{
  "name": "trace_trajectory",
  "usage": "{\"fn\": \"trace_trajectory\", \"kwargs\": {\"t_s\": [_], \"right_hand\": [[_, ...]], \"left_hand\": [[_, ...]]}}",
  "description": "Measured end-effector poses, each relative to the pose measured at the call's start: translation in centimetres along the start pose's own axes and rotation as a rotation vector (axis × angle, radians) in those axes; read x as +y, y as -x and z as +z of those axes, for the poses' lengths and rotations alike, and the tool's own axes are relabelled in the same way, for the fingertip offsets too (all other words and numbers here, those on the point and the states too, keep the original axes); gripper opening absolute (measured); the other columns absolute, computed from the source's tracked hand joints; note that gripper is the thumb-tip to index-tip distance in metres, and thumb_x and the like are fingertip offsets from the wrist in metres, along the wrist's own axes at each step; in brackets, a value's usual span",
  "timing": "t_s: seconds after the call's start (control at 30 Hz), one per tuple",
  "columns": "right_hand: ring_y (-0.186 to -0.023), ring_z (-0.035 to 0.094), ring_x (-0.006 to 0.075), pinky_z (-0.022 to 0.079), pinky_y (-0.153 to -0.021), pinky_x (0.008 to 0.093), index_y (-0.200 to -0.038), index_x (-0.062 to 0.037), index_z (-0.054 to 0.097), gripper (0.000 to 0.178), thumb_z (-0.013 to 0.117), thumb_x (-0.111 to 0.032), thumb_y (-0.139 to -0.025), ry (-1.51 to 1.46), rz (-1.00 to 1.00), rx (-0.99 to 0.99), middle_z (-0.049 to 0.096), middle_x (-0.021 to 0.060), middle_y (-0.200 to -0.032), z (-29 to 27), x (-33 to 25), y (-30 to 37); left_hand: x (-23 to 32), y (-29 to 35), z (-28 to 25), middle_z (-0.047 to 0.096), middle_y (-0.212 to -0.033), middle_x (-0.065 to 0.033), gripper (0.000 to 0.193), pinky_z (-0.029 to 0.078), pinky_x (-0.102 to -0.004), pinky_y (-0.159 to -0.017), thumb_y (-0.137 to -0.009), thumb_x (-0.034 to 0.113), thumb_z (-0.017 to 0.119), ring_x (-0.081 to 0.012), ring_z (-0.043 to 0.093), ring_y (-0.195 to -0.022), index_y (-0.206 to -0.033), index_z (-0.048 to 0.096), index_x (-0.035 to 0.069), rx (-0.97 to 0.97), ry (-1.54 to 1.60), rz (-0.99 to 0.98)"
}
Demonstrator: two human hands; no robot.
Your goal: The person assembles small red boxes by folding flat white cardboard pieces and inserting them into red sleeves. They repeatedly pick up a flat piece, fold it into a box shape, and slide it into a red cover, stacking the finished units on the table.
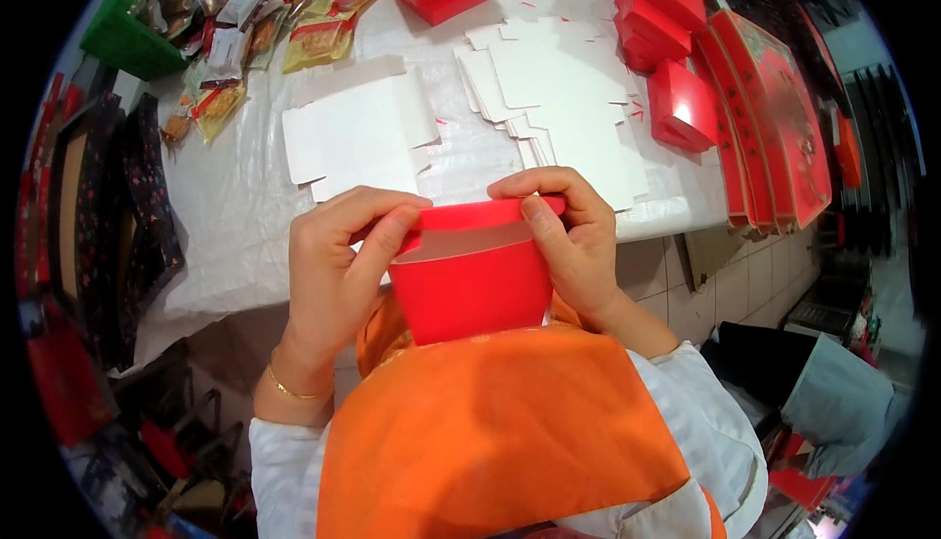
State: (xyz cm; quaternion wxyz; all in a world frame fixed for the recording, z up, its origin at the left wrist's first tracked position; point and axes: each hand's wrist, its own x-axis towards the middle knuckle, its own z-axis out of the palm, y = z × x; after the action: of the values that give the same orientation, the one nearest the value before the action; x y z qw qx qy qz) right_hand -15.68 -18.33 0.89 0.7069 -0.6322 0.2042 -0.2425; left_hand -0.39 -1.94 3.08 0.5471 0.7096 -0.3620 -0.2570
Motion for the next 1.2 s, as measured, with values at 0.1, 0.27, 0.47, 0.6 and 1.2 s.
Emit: {"fn": "trace_trajectory", "kwargs": {"t_s": [0.1,0.27,0.47,0.6,1.2], "right_hand": [[-0.094,0.064,0.0103,0.053,-0.083,0.0255,-0.109,0.0025,0.064,0.017,0.051,-0.003,-0.1,-0.016,0.021,-0.007,0.071,0.0089,-0.108,0.1,0.5,-0.3],[-0.1,0.065,0.0143,0.052,-0.09,0.0289,-0.111,0.0039,0.065,0.024,0.045,-0.007,-0.103,0.069,0.016,-0.092,0.071,0.0128,-0.113,-0.9,1.7,-1.0],[-0.108,0.067,0.0229,0.051,-0.097,0.0349,-0.111,0.007,0.064,0.033,0.038,-0.012,-0.106,0.198,-0.097,-0.2,0.07,0.0191,-0.115,-2.3,2.6,-1.4],[-0.106,0.068,0.0253,0.052,-0.095,0.0352,-0.11,0.0069,0.067,0.032,0.04,-0.009,-0.104,0.171,-0.184,-0.226,0.071,0.0195,-0.113,-2.8,3.3,-1.5],[-0.135,0.045,0.0322,0.036,-0.112,0.0418,-0.131,-0.0008,0.048,0.04,0.054,-0.008,-0.093,0.127,-0.159,-0.254,0.036,0.0203,-0.15,-1.8,4.4,-1.0]], "left_hand": [[-1.1,-0.3,0.4,0.072,-0.09,-0.0096,0.015,0.052,-0.0248,-0.072,-0.097,0.003,0.059,-0.0126,0.066,-0.08,-0.1,0.072,-0.003,0.024,0.027,0.039],[-3.4,-0.1,2.0,0.073,-0.098,-0.0091,0.021,0.053,-0.0248,-0.077,-0.1,0.007,0.055,-0.0126,0.066,-0.085,-0.106,0.073,-0.003,0.055,0.218,-0.023],[-4.3,0.2,2.0,0.073,-0.109,-0.0141,0.026,0.053,-0.0287,-0.085,-0.102,0.009,0.05,-0.0185,0.069,-0.097,-0.111,0.071,-0.004,0.027,0.199,0.101],[-4.4,0.3,2.5,0.072,-0.113,-0.0163,0.026,0.052,-0.0327,-0.092,-0.1,0.008,0.051,-0.0244,0.068,-0.104,-0.114,0.07,-0.004,0.049,0.134,0.205],[-7.5,1.6,5.0,0.055,-0.133,-0.0194,0.026,0.04,-0.0407,-0.107,-0.093,0.0,0.045,-0.028,0.053,-0.124,-0.116,0.058,0.0,0.152,0.257,0.188]]}}
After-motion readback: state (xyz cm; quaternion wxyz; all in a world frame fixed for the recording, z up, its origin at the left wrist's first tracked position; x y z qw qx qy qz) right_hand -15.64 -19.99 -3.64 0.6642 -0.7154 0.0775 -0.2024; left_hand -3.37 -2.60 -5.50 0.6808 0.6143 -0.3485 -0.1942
